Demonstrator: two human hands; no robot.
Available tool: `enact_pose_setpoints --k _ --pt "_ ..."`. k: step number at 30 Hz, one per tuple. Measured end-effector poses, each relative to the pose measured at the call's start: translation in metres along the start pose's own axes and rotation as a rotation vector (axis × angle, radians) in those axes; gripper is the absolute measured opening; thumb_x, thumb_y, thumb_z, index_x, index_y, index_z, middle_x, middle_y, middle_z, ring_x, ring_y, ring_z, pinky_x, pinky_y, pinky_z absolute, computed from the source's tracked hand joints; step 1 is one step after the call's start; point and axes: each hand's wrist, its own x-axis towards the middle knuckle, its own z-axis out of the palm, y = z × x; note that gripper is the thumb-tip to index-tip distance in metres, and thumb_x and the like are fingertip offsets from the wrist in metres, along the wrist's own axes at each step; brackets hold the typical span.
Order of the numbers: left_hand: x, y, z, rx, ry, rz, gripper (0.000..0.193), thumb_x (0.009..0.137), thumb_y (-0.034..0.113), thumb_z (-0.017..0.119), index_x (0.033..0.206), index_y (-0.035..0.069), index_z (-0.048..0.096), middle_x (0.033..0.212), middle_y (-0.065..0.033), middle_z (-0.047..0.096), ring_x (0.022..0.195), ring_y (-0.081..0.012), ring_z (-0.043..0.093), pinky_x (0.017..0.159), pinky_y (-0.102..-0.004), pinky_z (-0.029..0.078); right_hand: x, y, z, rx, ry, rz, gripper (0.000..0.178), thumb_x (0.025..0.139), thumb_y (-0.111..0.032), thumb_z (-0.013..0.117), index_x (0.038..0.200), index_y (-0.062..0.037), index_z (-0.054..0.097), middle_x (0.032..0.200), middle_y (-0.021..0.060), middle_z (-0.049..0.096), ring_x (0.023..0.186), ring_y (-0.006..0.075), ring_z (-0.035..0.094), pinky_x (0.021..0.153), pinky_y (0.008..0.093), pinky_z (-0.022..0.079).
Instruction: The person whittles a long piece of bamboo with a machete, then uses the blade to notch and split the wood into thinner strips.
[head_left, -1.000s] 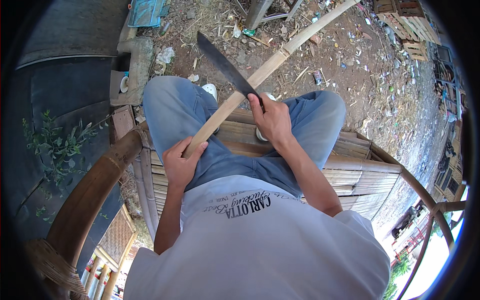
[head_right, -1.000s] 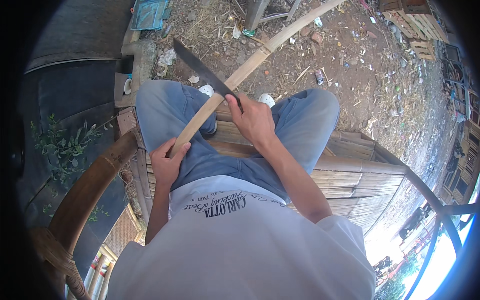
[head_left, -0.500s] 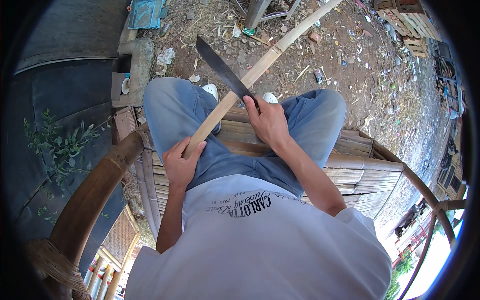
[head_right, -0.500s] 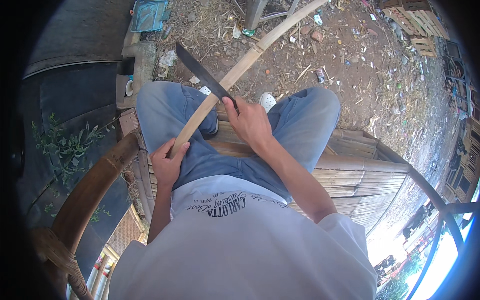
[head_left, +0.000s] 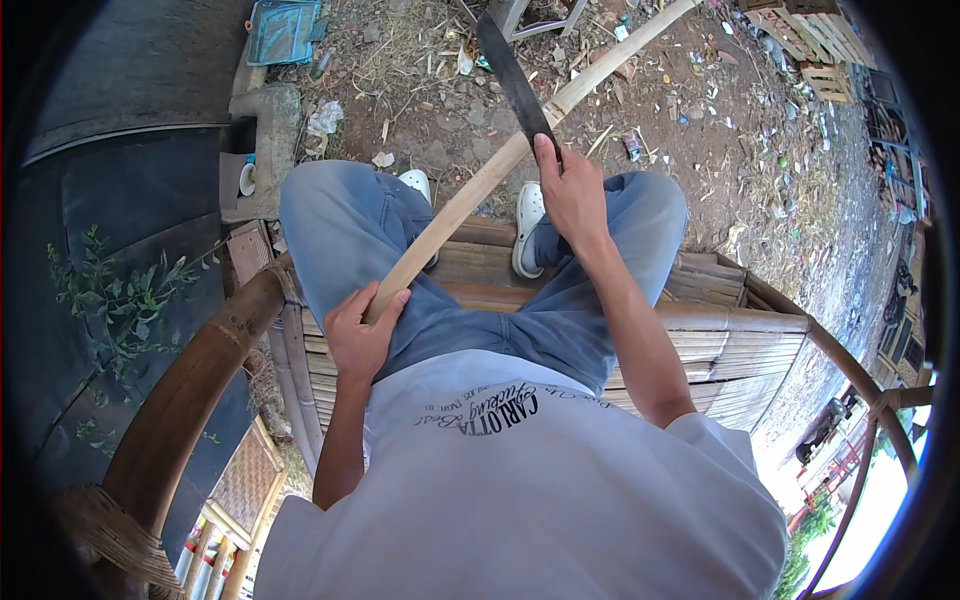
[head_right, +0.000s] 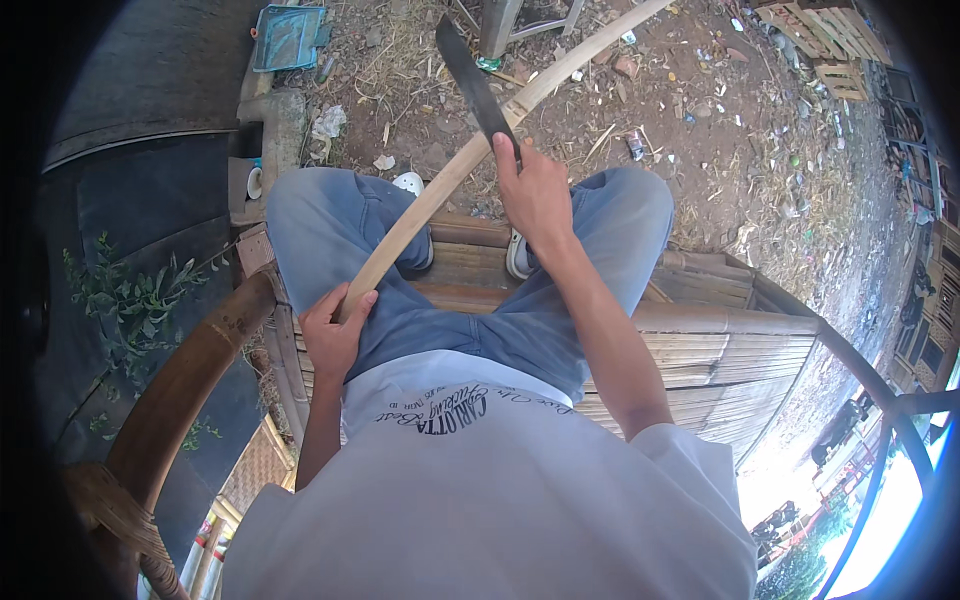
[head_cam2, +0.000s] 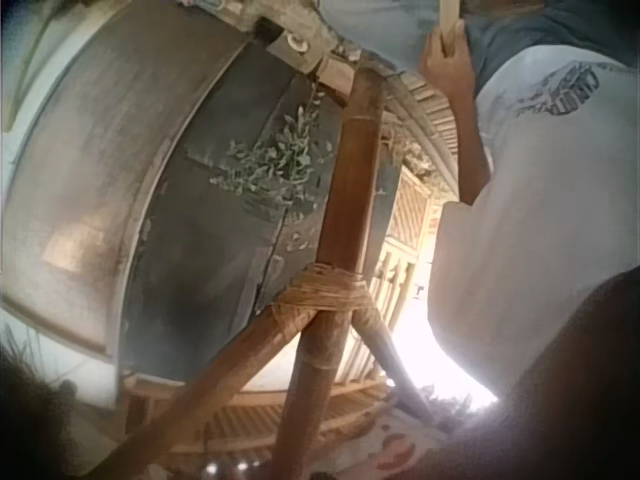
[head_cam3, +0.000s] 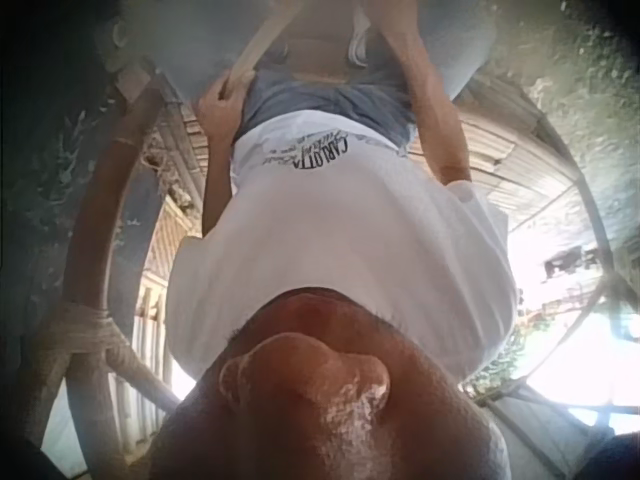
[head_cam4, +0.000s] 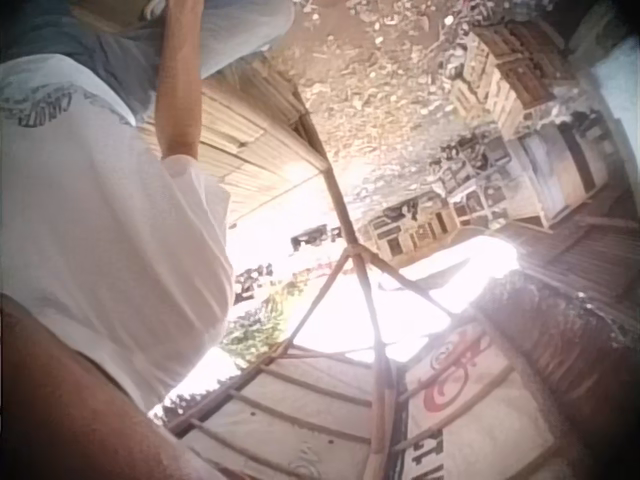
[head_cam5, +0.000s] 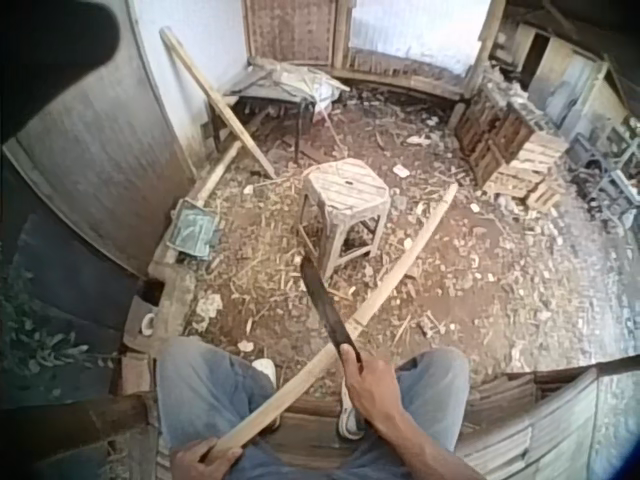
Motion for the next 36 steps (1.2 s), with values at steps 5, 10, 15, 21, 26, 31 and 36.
enact_pose_setpoints --k 5,10,15,21,26,31,36 --pt "-0.001 -0.004 0.003 -0.041 0.022 0.005 0.03 0.077 0.021 0.082 0.091 -0.003 0.069 0.067 -0.0126 0.061 0.054 -0.0227 0.056 0.054 -0.0329 0.043 -0.03 0.001 0.017 -0.055 -0.048 -0.144 0.049 0.099 -0.041 0.051 0.084 0.003 0.065 0.061 0.0253 0.058 0.062 0.0456 0.059 0.06 0.0496 0.045" --pt "-0.002 0.0 0.003 -0.009 0.034 0.02 0.03 0.077 0.021 0.082 0.09 -0.003 0.069 0.067 -0.0123 0.061 0.053 -0.0226 0.056 0.054 -0.0326 0.043 -0.036 0.0 0.016 -0.069 -0.071 -0.089 0.049 0.098 -0.042 0.05 0.087 0.002 0.067 0.067 0.0295 0.06 0.07 0.0507 0.061 0.07 0.0553 0.048" --pt "-0.003 0.0 0.003 -0.046 0.018 -0.024 0.03 0.077 0.02 0.082 0.09 -0.003 0.069 0.067 -0.0123 0.06 0.054 -0.0226 0.056 0.054 -0.0323 0.043 -0.02 -0.005 0.002 -0.037 -0.051 -0.064 0.051 0.099 -0.043 0.049 0.082 0.0033 0.064 0.062 0.0274 0.059 0.066 0.0492 0.06 0.066 0.0533 0.048" --pt "-0.005 -0.003 0.002 -0.031 0.04 0.008 0.029 0.077 0.019 0.082 0.091 -0.003 0.069 0.067 -0.0118 0.061 0.055 -0.0219 0.056 0.055 -0.0321 0.044 -0.011 -0.003 -0.015 -0.309 -0.083 -0.258 0.055 0.101 -0.043 0.043 0.08 0.0035 0.065 0.064 0.027 0.061 0.068 0.0458 0.063 0.066 0.0528 0.051" --pt "-0.004 -0.002 0.004 -0.001 0.055 0.042 0.031 0.076 0.02 0.083 0.092 -0.002 0.07 0.069 -0.012 0.063 0.056 -0.0228 0.058 0.055 -0.0323 0.045 0.016 -0.001 -0.039 -0.298 -0.044 -0.091 0.056 0.101 -0.041 0.041 0.078 0.004 0.064 0.067 0.0286 0.061 0.072 0.0474 0.063 0.068 0.0545 0.05" --pt "-0.005 0.0 0.004 0.032 0.06 0.048 0.03 0.076 0.022 0.083 0.091 -0.001 0.071 0.07 -0.0117 0.064 0.056 -0.0227 0.059 0.055 -0.0321 0.045 0.013 -0.012 -0.041 -0.291 -0.202 -0.165 0.055 0.102 -0.04 0.04 0.076 0.0033 0.063 0.064 0.0255 0.061 0.067 0.0457 0.063 0.067 0.053 0.051" --pt "-0.003 0.003 0.007 0.029 0.035 0.052 0.031 0.076 0.018 0.083 0.093 -0.005 0.069 0.072 -0.0135 0.065 0.06 -0.0216 0.059 0.059 -0.032 0.045 -0.036 -0.01 0.004 -0.36 -0.241 -0.305 0.053 0.102 -0.038 0.04 0.081 0.0031 0.066 0.067 0.0271 0.062 0.07 0.0469 0.064 0.068 0.0548 0.051"
